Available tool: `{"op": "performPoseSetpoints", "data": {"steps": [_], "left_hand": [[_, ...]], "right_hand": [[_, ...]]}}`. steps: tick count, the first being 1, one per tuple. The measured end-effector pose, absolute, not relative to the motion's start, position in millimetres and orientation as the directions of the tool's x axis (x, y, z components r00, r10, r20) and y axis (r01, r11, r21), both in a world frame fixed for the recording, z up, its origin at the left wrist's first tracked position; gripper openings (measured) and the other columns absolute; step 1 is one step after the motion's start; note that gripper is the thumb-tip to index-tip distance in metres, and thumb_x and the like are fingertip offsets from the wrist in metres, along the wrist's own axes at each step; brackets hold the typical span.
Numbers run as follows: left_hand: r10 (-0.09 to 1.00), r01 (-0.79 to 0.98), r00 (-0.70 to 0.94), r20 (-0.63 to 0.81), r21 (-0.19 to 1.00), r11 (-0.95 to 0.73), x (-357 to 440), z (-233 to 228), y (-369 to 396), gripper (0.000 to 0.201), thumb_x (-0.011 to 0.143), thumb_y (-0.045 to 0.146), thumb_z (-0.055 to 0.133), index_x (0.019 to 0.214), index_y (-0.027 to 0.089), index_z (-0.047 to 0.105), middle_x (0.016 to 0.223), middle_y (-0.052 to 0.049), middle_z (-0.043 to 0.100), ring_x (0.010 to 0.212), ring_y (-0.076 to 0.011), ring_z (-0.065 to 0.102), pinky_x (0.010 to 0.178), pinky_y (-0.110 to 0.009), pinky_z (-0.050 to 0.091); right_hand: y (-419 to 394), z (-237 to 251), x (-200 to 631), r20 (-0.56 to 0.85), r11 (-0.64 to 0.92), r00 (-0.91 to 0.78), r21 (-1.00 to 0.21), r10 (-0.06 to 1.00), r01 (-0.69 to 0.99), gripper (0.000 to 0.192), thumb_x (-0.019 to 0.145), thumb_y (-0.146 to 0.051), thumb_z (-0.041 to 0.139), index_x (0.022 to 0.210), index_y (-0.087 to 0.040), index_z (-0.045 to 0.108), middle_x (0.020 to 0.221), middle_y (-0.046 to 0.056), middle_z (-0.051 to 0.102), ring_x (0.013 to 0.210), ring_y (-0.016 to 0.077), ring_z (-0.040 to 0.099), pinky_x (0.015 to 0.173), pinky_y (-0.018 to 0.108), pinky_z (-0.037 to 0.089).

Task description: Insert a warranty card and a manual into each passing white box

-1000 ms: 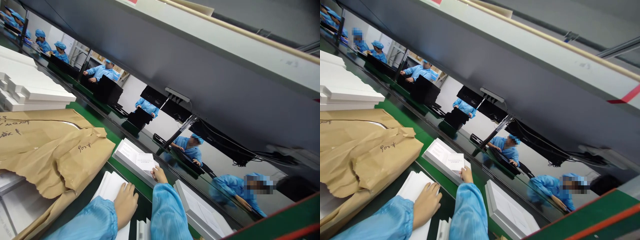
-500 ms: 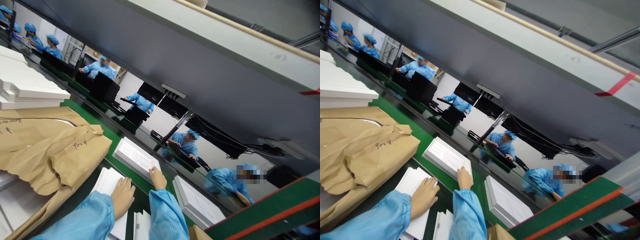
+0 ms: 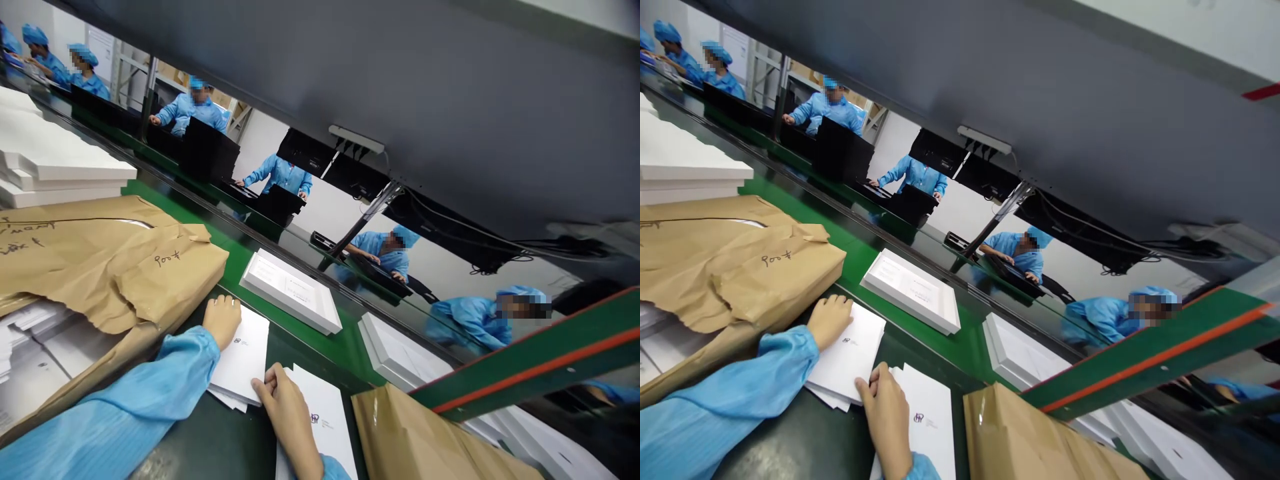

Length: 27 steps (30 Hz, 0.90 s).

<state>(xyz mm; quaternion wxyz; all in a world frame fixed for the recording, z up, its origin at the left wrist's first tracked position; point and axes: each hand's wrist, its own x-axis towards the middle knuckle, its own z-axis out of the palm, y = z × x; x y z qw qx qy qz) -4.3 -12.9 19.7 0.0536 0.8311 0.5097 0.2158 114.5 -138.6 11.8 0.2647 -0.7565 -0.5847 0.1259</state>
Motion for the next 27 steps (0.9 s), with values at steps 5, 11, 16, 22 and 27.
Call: {"op": "performPoseSetpoints", "data": {"steps": [5, 11, 16, 22, 27], "left_hand": [[0.773, 0.802, 0.437, 0.46, 0.191, -0.566, 12, 0, -30, 0.03, 0.078, 0.019, 0.03, 0.102, 0.014, 0.047, 0.112, -0.012, 0.046, 0.11, -0.024, 0.031, 0.091, -0.043, 0.017], [0.778, 0.761, 0.428, 0.461, 0.28, -0.585, 11, 0, -28, 0.032, 0.08, 0.023, 0.025, 0.105, 0.016, 0.044, 0.111, -0.009, 0.047, 0.105, -0.0214, 0.037, 0.088, -0.042, 0.021], [0.811, 0.663, 0.372, 0.452, 0.482, -0.573, 8, 4, -27, 0.037, 0.082, 0.03, 0.016, 0.11, 0.021, 0.038, 0.114, -0.006, 0.045, 0.106, -0.0176, 0.037, 0.09, -0.042, 0.02], [0.763, 0.52, 0.267, 0.588, 0.579, -0.628, 3, 32, -33, 0.04, 0.081, 0.033, 0.021, 0.118, 0.021, 0.031, 0.121, -0.006, 0.038, 0.113, -0.0166, 0.028, 0.096, -0.044, 0.007], [0.741, 0.102, 0.437, 0.51, 0.79, -0.604, 11, 52, -60, 0.054, 0.076, 0.043, 0.032, 0.123, 0.018, 0.025, 0.132, -0.006, 0.02, 0.121, -0.0192, 0.014, 0.098, -0.037, 0.013]], "right_hand": [[-144, 9, 115, 0.212, -0.147, 0.302, -0.54, 0.929, 0.829, 0.009, 0.068, -0.026, 0.046, 0.06, -0.027, 0.042, 0.052, -0.003, 0.049, 0.052, 0.0175, 0.05, 0.046, 0.026, 0.034], [-152, 9, 97, 0.454, -0.062, 0.286, -0.446, 0.844, 0.893, 0.006, 0.073, -0.022, 0.041, 0.077, -0.022, 0.046, 0.068, 0.001, 0.051, 0.063, 0.017, 0.05, 0.056, 0.028, 0.04], [-154, 2, 79, 0.487, 0.182, 0.264, -0.691, 0.832, 0.699, 0.031, 0.075, -0.021, 0.041, 0.106, -0.021, 0.041, 0.102, 0.008, 0.052, 0.094, 0.0195, 0.048, 0.078, 0.033, 0.041], [-149, 20, 98, 0.381, 0.278, 0.505, -0.922, 0.775, 0.269, 0.026, 0.078, -0.025, 0.037, 0.102, -0.017, 0.044, 0.097, 0.008, 0.057, 0.087, 0.0183, 0.054, 0.072, 0.032, 0.046], [-157, 35, 113, 0.698, 0.3, 0.395, -0.651, 0.597, 0.697, 0.033, 0.079, -0.015, 0.035, 0.11, -0.02, 0.043, 0.109, 0.007, 0.051, 0.1, 0.0195, 0.046, 0.083, 0.037, 0.04]]}}
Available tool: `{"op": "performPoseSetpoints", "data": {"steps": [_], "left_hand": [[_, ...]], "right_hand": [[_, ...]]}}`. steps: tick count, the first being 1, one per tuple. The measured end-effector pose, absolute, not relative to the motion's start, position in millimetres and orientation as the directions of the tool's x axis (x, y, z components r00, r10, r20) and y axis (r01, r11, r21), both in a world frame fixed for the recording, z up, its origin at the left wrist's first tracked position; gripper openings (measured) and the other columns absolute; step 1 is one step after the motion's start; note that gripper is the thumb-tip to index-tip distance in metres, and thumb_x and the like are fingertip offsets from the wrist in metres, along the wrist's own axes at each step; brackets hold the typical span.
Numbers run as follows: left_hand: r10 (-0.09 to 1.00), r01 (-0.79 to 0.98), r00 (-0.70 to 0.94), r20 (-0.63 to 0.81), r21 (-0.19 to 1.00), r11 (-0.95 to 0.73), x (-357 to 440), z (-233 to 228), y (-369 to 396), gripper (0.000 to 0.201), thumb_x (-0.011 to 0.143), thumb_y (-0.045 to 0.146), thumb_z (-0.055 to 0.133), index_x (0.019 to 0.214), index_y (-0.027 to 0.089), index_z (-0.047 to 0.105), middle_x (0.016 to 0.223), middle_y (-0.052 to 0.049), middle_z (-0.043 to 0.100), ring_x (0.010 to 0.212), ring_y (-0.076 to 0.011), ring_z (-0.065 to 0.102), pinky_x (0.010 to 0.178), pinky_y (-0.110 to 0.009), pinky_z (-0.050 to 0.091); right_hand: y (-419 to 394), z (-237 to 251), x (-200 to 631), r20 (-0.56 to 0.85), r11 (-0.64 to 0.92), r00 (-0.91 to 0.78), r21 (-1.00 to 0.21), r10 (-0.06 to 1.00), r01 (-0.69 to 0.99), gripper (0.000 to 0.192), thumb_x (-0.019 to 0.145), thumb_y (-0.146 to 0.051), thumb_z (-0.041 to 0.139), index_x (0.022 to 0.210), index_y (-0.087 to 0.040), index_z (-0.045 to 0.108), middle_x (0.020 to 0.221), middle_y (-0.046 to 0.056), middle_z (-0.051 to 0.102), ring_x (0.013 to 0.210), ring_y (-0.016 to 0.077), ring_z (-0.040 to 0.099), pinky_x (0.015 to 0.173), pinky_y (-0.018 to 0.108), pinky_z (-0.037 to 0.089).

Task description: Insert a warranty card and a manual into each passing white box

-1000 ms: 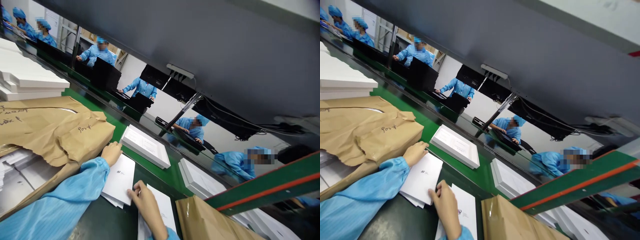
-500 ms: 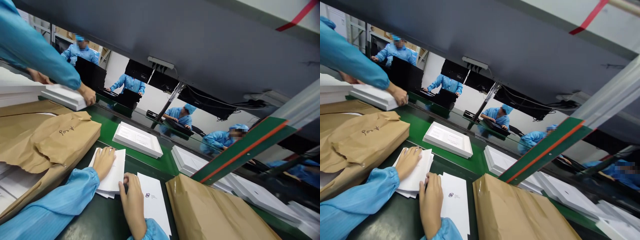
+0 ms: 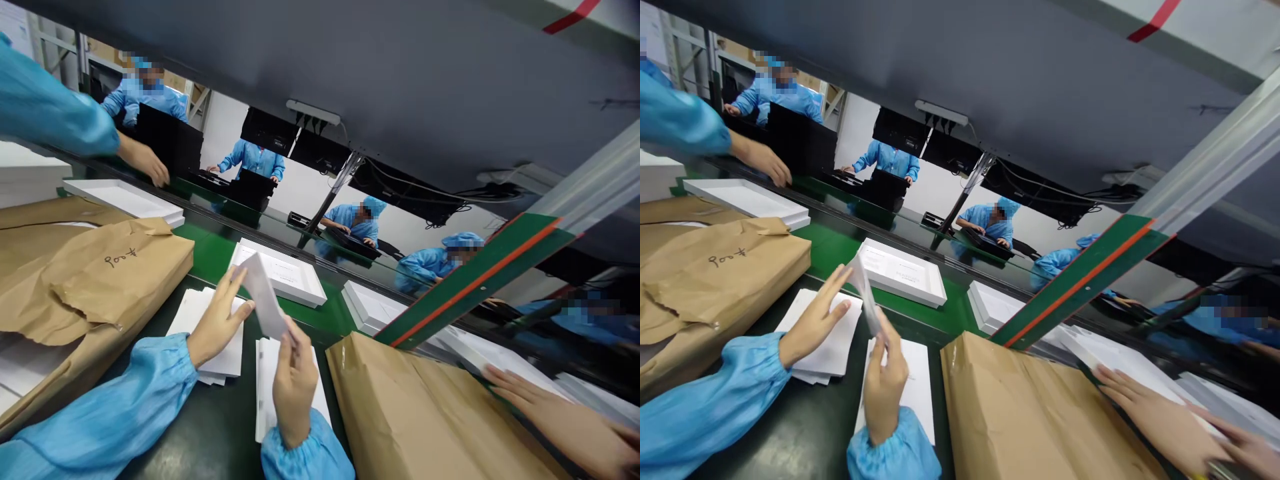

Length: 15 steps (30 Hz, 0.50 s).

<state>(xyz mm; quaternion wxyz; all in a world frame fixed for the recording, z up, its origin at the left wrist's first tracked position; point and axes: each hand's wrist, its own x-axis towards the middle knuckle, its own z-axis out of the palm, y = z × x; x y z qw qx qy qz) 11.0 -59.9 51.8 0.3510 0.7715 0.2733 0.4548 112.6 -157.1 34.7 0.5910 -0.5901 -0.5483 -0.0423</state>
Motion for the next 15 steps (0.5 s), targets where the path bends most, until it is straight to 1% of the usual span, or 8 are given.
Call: {"op": "performPoseSetpoints", "data": {"steps": [2, 4, 5, 7, 9, 11, 13, 15], "left_hand": [[0.718, -0.129, 0.574, 0.392, 0.91, -0.393, 15, 53, -69, 0.055, 0.075, 0.045, 0.033, 0.121, 0.016, 0.029, 0.128, -0.008, 0.03, 0.118, -0.0204, 0.024, 0.095, -0.035, 0.023], [0.686, -0.278, 0.667, 0.292, 0.951, -0.134, 19, 51, -74, 0.052, 0.074, 0.045, 0.036, 0.116, 0.014, 0.037, 0.119, -0.01, 0.043, 0.111, -0.022, 0.036, 0.092, -0.035, 0.029], [0.682, -0.324, 0.688, 0.246, 0.946, -0.015, 20, 50, -74, 0.05, 0.073, 0.043, 0.039, 0.113, 0.012, 0.041, 0.114, -0.01, 0.048, 0.107, -0.0228, 0.04, 0.09, -0.036, 0.032], [0.707, -0.392, 0.686, 0.17, 0.905, 0.164, 21, 47, -70, 0.047, 0.072, 0.038, 0.045, 0.109, 0.011, 0.045, 0.108, -0.011, 0.053, 0.101, -0.0238, 0.046, 0.086, -0.038, 0.036], [0.772, -0.456, 0.627, 0.105, 0.853, 0.255, 21, 44, -63, 0.044, 0.072, 0.033, 0.047, 0.108, 0.009, 0.045, 0.105, -0.012, 0.055, 0.096, -0.0237, 0.05, 0.083, -0.039, 0.038], [0.842, -0.515, 0.537, 0.049, 0.81, 0.281, 21, 41, -53, 0.041, 0.072, 0.028, 0.047, 0.109, 0.01, 0.044, 0.106, -0.012, 0.054, 0.093, -0.0228, 0.052, 0.082, -0.039, 0.039], [0.885, -0.557, 0.465, 0.002, 0.778, 0.29, 20, 39, -46, 0.04, 0.072, 0.025, 0.047, 0.109, 0.011, 0.044, 0.108, -0.012, 0.052, 0.092, -0.0217, 0.053, 0.082, -0.037, 0.04], [0.902, -0.577, 0.431, -0.027, 0.76, 0.298, 21, 36, -40, 0.039, 0.072, 0.024, 0.047, 0.109, 0.013, 0.044, 0.111, -0.011, 0.051, 0.093, -0.0208, 0.052, 0.082, -0.036, 0.04]], "right_hand": [[-159, 30, 108, 0.791, 0.375, 0.091, -0.384, 0.604, 0.844, 0.043, 0.077, -0.006, 0.033, 0.116, -0.024, 0.037, 0.115, 0.006, 0.046, 0.106, 0.0198, 0.04, 0.086, 0.04, 0.037], [-158, 25, 102, 0.77, 0.429, -0.136, -0.191, 0.623, 0.883, 0.05, 0.076, -0.001, 0.031, 0.12, -0.024, 0.031, 0.122, 0.006, 0.039, 0.111, 0.0204, 0.033, 0.087, 0.041, 0.036], [-158, 24, 99, 0.736, 0.431, -0.195, -0.143, 0.648, 0.891, 0.05, 0.075, -0.001, 0.031, 0.12, -0.024, 0.032, 0.124, 0.007, 0.036, 0.113, 0.0209, 0.03, 0.087, 0.041, 0.035], [-157, 26, 98, 0.641, 0.416, -0.242, -0.135, 0.729, 0.899, 0.044, 0.076, -0.005, 0.034, 0.116, -0.022, 0.037, 0.125, 0.007, 0.034, 0.115, 0.0208, 0.027, 0.089, 0.041, 0.033], [-158, 33, 106, 0.56, 0.397, -0.227, -0.202, 0.796, 0.895, 0.037, 0.078, -0.013, 0.038, 0.114, -0.022, 0.04, 0.123, 0.006, 0.037, 0.114, 0.019, 0.028, 0.091, 0.039, 0.032], [-163, 39, 122, 0.533, 0.304, -0.108, -0.296, 0.839, 0.906, 0.035, 0.078, -0.02, 0.04, 0.113, -0.022, 0.039, 0.119, 0.005, 0.042, 0.111, 0.0172, 0.032, 0.091, 0.037, 0.032], [-173, 41, 143, 0.497, 0.092, 0.103, -0.353, 0.862, 0.931, 0.035, 0.078, -0.025, 0.039, 0.113, -0.021, 0.038, 0.115, 0.006, 0.045, 0.108, 0.0178, 0.036, 0.089, 0.037, 0.032], [-187, 39, 162, 0.382, -0.188, 0.304, -0.312, 0.873, 0.932, 0.04, 0.076, -0.03, 0.042, 0.114, -0.019, 0.038, 0.114, 0.007, 0.046, 0.106, 0.0213, 0.037, 0.085, 0.039, 0.034]]}}
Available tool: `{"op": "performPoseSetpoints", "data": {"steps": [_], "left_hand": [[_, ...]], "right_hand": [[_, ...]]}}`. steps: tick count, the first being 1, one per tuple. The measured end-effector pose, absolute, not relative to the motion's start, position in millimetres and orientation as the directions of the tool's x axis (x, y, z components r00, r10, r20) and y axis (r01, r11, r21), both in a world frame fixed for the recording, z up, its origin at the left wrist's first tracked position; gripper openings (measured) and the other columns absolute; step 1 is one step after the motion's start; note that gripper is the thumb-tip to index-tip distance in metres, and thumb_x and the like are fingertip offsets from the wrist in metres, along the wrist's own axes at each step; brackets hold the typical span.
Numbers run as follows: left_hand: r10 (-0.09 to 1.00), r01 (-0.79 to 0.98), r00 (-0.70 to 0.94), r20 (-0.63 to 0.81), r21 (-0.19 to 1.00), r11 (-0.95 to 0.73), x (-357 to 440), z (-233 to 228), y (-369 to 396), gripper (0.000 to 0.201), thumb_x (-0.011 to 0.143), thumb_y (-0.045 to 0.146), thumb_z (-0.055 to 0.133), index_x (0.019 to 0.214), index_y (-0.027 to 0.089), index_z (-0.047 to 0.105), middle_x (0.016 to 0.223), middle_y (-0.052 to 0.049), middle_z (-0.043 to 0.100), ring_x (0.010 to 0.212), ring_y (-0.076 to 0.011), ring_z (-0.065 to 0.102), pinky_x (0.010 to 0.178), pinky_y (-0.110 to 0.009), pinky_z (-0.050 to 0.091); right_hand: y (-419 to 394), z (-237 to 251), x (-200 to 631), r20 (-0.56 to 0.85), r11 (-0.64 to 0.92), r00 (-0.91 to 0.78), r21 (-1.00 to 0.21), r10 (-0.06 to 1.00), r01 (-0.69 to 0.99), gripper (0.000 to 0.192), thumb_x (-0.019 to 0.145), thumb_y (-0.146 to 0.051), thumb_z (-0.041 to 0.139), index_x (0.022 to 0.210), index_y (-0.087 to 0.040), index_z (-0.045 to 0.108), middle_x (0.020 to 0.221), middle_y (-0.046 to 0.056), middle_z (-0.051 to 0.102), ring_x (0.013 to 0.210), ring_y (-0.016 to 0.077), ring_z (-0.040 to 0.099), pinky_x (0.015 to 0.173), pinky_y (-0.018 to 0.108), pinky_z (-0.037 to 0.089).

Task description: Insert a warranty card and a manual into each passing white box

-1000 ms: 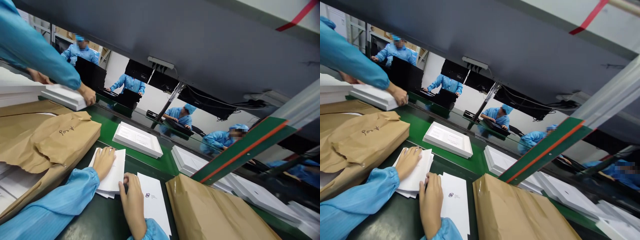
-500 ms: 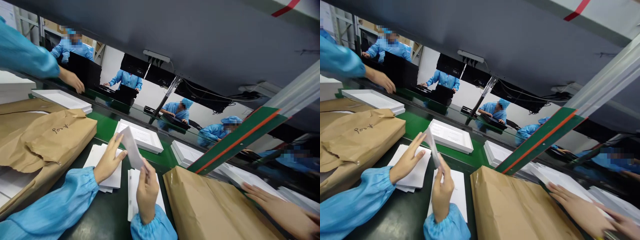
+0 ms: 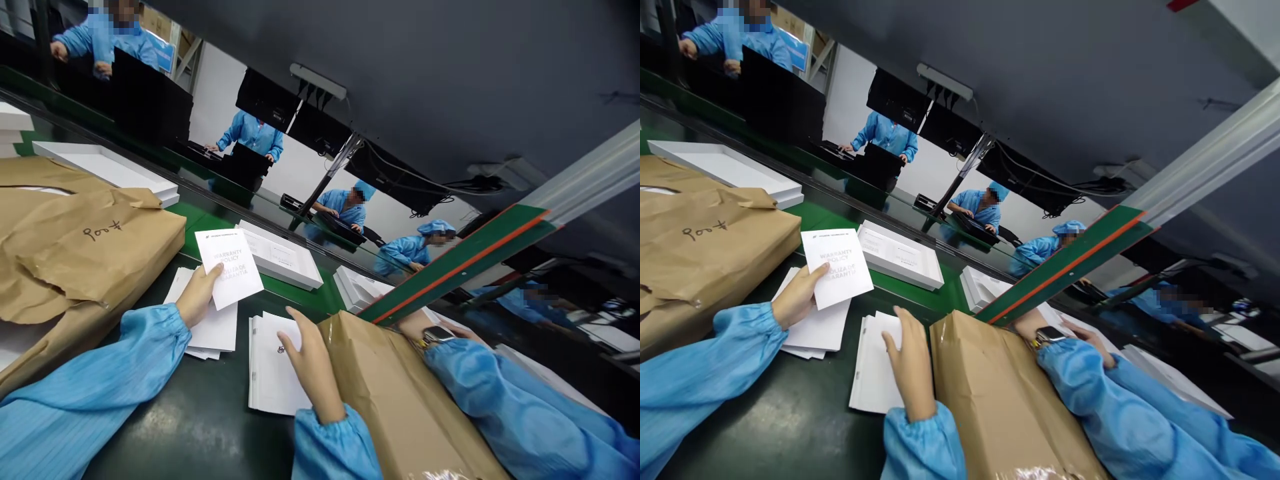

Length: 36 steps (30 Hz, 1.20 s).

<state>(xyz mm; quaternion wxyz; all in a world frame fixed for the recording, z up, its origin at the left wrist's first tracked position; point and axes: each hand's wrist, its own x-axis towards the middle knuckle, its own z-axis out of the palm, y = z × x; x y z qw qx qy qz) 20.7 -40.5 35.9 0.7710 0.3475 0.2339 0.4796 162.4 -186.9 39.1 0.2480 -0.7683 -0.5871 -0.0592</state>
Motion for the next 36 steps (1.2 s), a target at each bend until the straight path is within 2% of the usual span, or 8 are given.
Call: {"op": "performPoseSetpoints", "data": {"steps": [5, 10, 14, 17, 19, 22, 27, 36], "left_hand": [[0.894, -0.567, 0.447, -0.031, 0.763, 0.31, 25, 27, -38, 0.038, 0.071, 0.023, 0.049, 0.108, 0.015, 0.045, 0.113, -0.01, 0.049, 0.096, -0.0201, 0.05, 0.085, -0.034, 0.039], [0.883, -0.555, 0.47, 0.009, 0.781, 0.288, 27, 21, -36, 0.039, 0.07, 0.028, 0.05, 0.107, 0.015, 0.046, 0.112, -0.01, 0.05, 0.097, -0.0209, 0.05, 0.086, -0.036, 0.037], [0.886, -0.535, 0.464, 0.021, 0.804, 0.261, 26, 20, -35, 0.041, 0.069, 0.03, 0.051, 0.107, 0.014, 0.046, 0.111, -0.011, 0.05, 0.097, -0.0214, 0.05, 0.086, -0.035, 0.037], [0.881, -0.526, 0.472, 0.026, 0.811, 0.257, 28, 19, -35, 0.043, 0.069, 0.03, 0.052, 0.107, 0.013, 0.046, 0.11, -0.011, 0.051, 0.096, -0.0218, 0.05, 0.085, -0.036, 0.037], [0.869, -0.519, 0.493, 0.032, 0.813, 0.264, 29, 17, -37, 0.043, 0.068, 0.031, 0.052, 0.107, 0.013, 0.046, 0.109, -0.011, 0.053, 0.096, -0.0217, 0.05, 0.085, -0.036, 0.037], [0.83, -0.502, 0.553, 0.07, 0.823, 0.266, 30, 14, -42, 0.042, 0.069, 0.033, 0.051, 0.106, 0.012, 0.047, 0.106, -0.011, 0.055, 0.096, -0.0216, 0.05, 0.086, -0.036, 0.036], [0.698, -0.507, 0.683, 0.216, 0.828, 0.239, 30, 17, -53, 0.043, 0.067, 0.032, 0.054, 0.104, 0.012, 0.047, 0.105, -0.011, 0.055, 0.094, -0.0226, 0.051, 0.082, -0.036, 0.038], [0.713, -0.554, 0.635, 0.298, 0.819, 0.151, 33, 13, -51, 0.04, 0.062, 0.022, 0.059, 0.1, 0.012, 0.05, 0.102, -0.009, 0.057, 0.095, -0.0216, 0.051, 0.084, -0.034, 0.037]], "right_hand": [[-217, 30, 172, 0.043, -0.622, 0.621, 0.013, 0.783, 0.783, 0.052, 0.072, -0.032, 0.044, 0.119, -0.014, 0.031, 0.104, 0.012, 0.051, 0.096, 0.0283, 0.044, 0.069, 0.04, 0.039], [-219, 24, 166, 0.148, -0.653, 0.636, 0.157, 0.757, 0.741, 0.046, 0.073, -0.028, 0.043, 0.115, -0.013, 0.034, 0.09, 0.013, 0.054, 0.087, 0.0317, 0.045, 0.064, 0.044, 0.035], [-223, 21, 187, 0.27, -0.624, 0.664, -0.229, 0.697, 0.747, 0.024, 0.072, -0.03, 0.041, 0.089, -0.014, 0.045, 0.079, 0.01, 0.053, 0.078, 0.0273, 0.048, 0.062, 0.039, 0.037], [-225, 31, 197, 0.338, -0.363, 0.67, -0.637, 0.661, 0.68, 0.019, 0.074, -0.037, 0.039, 0.077, -0.019, 0.041, 0.07, 0.003, 0.051, 0.068, 0.0203, 0.05, 0.058, 0.032, 0.04], [-219, 43, 192, 0.488, -0.199, 0.668, -0.704, 0.562, 0.682, 0.019, 0.075, -0.037, 0.039, 0.084, -0.019, 0.041, 0.081, 0.004, 0.051, 0.076, 0.0202, 0.05, 0.063, 0.032, 0.04], [-197, 58, 170, 0.732, -0.143, 0.494, -0.489, 0.47, 0.86, 0.023, 0.077, -0.027, 0.037, 0.098, -0.018, 0.041, 0.093, 0.008, 0.047, 0.087, 0.0216, 0.045, 0.072, 0.035, 0.037], [-152, 50, 132, 0.689, -0.16, 0.117, -0.001, 0.716, 0.987, 0.042, 0.075, -0.008, 0.026, 0.114, -0.019, 0.039, 0.093, 0.011, 0.044, 0.082, 0.0228, 0.041, 0.067, 0.038, 0.037], [-148, 25, 125, 0.546, 0.003, 0.01, -0.022, 0.838, 1.0, 0.041, 0.078, -0.023, 0.037, 0.118, -0.021, 0.032, 0.111, 0.012, 0.037, 0.102, 0.0255, 0.033, 0.079, 0.043, 0.035]]}}
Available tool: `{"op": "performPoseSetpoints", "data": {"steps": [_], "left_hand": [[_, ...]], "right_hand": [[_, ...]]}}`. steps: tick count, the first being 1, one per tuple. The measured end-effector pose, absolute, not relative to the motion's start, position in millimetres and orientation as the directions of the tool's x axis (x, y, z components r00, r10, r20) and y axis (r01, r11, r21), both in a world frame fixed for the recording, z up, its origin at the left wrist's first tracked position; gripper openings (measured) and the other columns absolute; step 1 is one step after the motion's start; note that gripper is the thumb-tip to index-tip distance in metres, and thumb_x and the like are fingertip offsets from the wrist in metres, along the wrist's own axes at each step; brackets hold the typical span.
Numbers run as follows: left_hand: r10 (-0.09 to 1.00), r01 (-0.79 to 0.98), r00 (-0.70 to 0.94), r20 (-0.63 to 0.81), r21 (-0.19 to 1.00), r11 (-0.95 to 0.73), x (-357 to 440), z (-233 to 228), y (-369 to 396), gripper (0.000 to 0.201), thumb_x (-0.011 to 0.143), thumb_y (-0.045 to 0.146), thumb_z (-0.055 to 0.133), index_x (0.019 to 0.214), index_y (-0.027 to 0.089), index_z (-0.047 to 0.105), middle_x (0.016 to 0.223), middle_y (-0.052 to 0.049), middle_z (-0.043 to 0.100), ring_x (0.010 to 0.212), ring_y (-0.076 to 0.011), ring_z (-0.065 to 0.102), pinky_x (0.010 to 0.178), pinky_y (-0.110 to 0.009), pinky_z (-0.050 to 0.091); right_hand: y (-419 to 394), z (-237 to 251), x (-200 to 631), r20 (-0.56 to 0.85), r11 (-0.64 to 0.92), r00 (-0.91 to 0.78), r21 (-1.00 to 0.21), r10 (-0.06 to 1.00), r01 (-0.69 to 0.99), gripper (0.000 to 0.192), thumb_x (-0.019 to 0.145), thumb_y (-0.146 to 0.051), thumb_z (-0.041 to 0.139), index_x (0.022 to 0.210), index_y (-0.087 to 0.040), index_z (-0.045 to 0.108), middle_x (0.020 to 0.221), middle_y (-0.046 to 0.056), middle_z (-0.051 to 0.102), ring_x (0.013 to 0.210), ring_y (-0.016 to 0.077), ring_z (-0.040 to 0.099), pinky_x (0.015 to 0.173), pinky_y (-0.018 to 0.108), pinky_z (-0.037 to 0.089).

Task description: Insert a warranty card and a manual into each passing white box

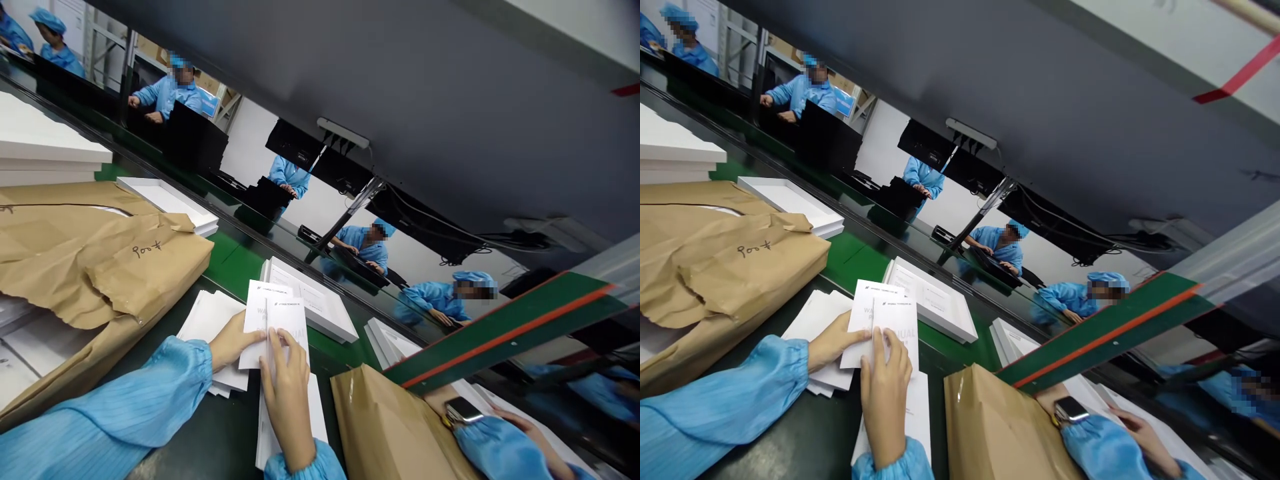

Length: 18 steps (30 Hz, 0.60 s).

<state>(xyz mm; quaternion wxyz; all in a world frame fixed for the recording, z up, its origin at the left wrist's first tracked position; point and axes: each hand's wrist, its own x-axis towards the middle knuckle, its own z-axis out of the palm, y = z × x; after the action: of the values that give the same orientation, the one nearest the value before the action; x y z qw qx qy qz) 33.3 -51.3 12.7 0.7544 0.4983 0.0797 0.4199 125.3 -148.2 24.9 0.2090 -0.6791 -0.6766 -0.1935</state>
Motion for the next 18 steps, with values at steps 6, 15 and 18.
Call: {"op": "performPoseSetpoints", "data": {"steps": [6, 15, 18], "left_hand": [[0.725, -0.504, 0.651, 0.226, 0.843, 0.19, 32, 12, -49, 0.043, 0.059, 0.022, 0.061, 0.1, 0.013, 0.05, 0.102, -0.01, 0.057, 0.093, -0.022, 0.051, 0.081, -0.034, 0.038], [0.773, -0.426, 0.617, 0.148, 0.889, 0.17, 27, 13, -39, 0.041, 0.058, 0.019, 0.06, 0.097, 0.012, 0.049, 0.102, -0.01, 0.056, 0.095, -0.0221, 0.05, 0.081, -0.035, 0.039], [0.788, -0.442, 0.59, 0.176, 0.887, 0.133, 25, 11, -34, 0.042, 0.059, 0.021, 0.06, 0.098, 0.013, 0.048, 0.105, -0.01, 0.055, 0.095, -0.0218, 0.05, 0.081, -0.035, 0.039]], "right_hand": [[-149, 26, 134, 0.531, 0.074, -0.034, -0.056, 0.847, 0.996, 0.037, 0.078, -0.017, 0.034, 0.114, -0.026, 0.038, 0.109, 0.009, 0.04, 0.101, 0.0243, 0.035, 0.08, 0.045, 0.033], [-148, 37, 169, 0.522, 0.036, 0.47, -0.695, 0.712, 0.718, 0.046, 0.072, -0.035, 0.046, 0.113, -0.019, 0.035, 0.111, 0.012, 0.041, 0.102, 0.0242, 0.037, 0.083, 0.043, 0.032], [-149, 35, 174, 0.121, -0.004, 0.432, -0.961, 0.894, 0.276, 0.045, 0.07, -0.039, 0.05, 0.109, -0.019, 0.04, 0.106, 0.01, 0.05, 0.093, 0.0229, 0.047, 0.072, 0.036, 0.042]]}}
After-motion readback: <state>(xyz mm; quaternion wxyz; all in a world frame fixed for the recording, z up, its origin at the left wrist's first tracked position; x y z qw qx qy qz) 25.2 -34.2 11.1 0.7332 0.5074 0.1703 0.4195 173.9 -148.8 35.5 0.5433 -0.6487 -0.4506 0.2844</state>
